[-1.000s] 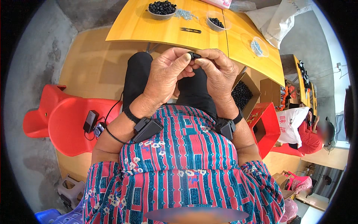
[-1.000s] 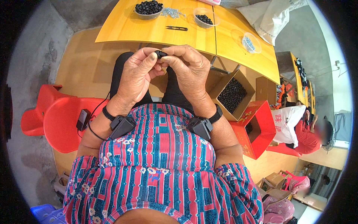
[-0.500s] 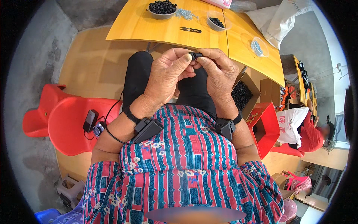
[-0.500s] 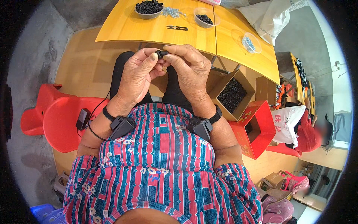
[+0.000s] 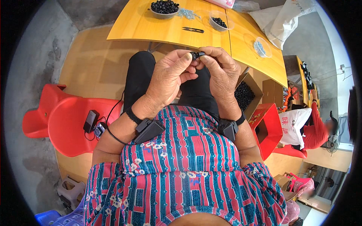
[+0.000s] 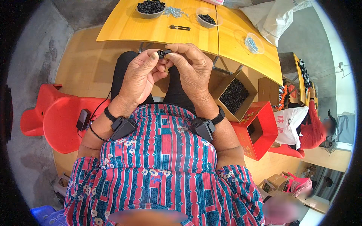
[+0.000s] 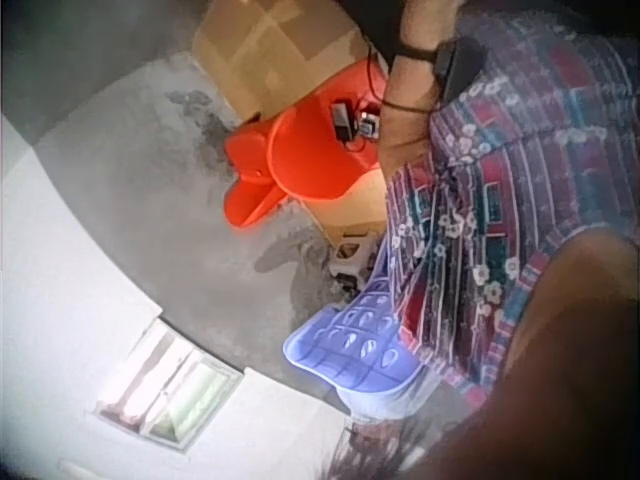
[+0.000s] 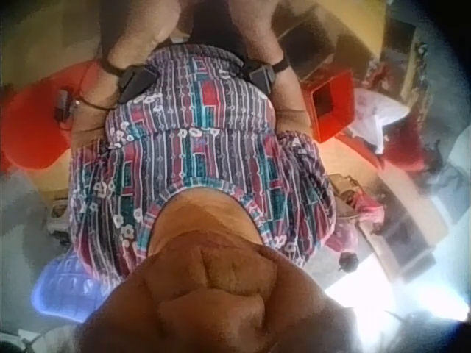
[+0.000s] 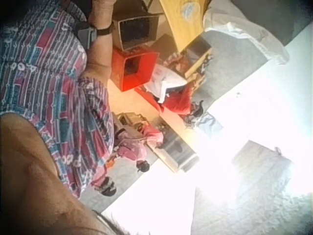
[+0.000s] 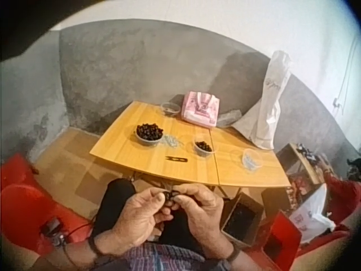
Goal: The person assembles small black plastic components by hand at a table, fitting plastic caps onto metal pins.
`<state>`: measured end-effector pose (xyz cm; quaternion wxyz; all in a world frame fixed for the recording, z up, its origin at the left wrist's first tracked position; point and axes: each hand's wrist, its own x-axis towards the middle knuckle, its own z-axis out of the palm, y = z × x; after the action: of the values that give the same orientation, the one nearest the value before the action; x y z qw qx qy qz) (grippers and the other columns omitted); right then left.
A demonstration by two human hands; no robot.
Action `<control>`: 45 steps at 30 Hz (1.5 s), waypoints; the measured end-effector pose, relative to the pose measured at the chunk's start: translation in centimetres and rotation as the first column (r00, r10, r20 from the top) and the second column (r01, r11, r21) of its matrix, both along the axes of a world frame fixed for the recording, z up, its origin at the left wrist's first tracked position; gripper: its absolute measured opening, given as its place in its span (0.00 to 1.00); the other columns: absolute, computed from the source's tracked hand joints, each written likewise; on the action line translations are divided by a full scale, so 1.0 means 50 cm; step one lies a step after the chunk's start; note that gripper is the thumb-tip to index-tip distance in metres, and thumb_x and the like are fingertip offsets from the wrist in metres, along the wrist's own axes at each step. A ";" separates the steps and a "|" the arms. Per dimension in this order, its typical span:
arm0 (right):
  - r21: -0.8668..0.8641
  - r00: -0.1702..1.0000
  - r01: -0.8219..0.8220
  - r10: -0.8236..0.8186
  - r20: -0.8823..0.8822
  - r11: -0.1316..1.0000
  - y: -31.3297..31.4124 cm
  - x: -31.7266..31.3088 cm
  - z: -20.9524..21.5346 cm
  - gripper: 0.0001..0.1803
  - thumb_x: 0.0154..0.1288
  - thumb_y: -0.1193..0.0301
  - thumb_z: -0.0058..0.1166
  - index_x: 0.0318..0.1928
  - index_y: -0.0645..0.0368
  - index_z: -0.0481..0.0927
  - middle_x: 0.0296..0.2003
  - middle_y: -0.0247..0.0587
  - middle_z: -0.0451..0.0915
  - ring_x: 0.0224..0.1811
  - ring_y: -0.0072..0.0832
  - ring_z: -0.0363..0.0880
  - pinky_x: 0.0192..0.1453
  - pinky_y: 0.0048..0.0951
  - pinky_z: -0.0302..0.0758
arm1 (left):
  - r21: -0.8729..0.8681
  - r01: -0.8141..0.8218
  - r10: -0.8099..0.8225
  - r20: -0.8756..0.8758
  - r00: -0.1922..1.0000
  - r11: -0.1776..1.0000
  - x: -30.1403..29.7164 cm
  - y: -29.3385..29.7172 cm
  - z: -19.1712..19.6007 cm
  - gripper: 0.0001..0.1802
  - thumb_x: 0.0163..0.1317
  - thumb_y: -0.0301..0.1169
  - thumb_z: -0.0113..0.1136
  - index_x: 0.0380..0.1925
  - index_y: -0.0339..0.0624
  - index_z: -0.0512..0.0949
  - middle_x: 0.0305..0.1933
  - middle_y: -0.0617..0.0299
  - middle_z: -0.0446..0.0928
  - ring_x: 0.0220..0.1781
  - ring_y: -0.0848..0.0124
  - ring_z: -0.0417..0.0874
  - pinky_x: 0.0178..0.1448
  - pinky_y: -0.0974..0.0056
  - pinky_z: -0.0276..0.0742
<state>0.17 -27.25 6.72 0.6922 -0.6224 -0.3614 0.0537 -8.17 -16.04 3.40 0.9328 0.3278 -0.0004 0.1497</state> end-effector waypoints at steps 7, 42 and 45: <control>0.012 0.999 -0.004 0.004 -0.045 1.000 0.002 -0.001 0.001 0.05 0.59 0.83 0.52 0.36 0.67 0.78 0.29 0.35 0.78 0.27 0.18 0.76 0.32 0.16 0.74 | -0.004 0.005 -0.005 0.007 1.000 1.000 0.001 0.000 -0.007 0.13 0.65 0.37 0.53 0.41 0.39 0.75 0.36 0.63 0.77 0.35 0.80 0.76 0.42 0.72 0.79; -0.231 0.787 0.261 -0.068 0.613 0.937 -0.008 -0.003 0.032 0.06 0.55 0.75 0.59 0.34 0.60 0.77 0.24 0.37 0.76 0.23 0.23 0.78 0.27 0.21 0.73 | 0.067 -0.049 0.051 -0.024 0.998 0.997 0.003 -0.003 -0.010 0.12 0.66 0.36 0.52 0.42 0.40 0.74 0.35 0.65 0.77 0.35 0.79 0.77 0.41 0.72 0.79; -0.239 0.785 0.272 -0.072 0.615 0.932 -0.009 -0.003 0.032 0.06 0.54 0.75 0.60 0.34 0.59 0.78 0.24 0.37 0.76 0.24 0.24 0.78 0.28 0.22 0.74 | 0.083 -0.059 0.063 -0.041 0.997 0.995 0.002 -0.004 -0.009 0.12 0.66 0.36 0.52 0.42 0.40 0.74 0.36 0.64 0.77 0.35 0.79 0.78 0.41 0.72 0.79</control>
<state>0.01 -27.72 8.34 0.4365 -0.7403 -0.4881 -0.1521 -8.06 -16.25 2.94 0.9133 0.3689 0.0236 0.1708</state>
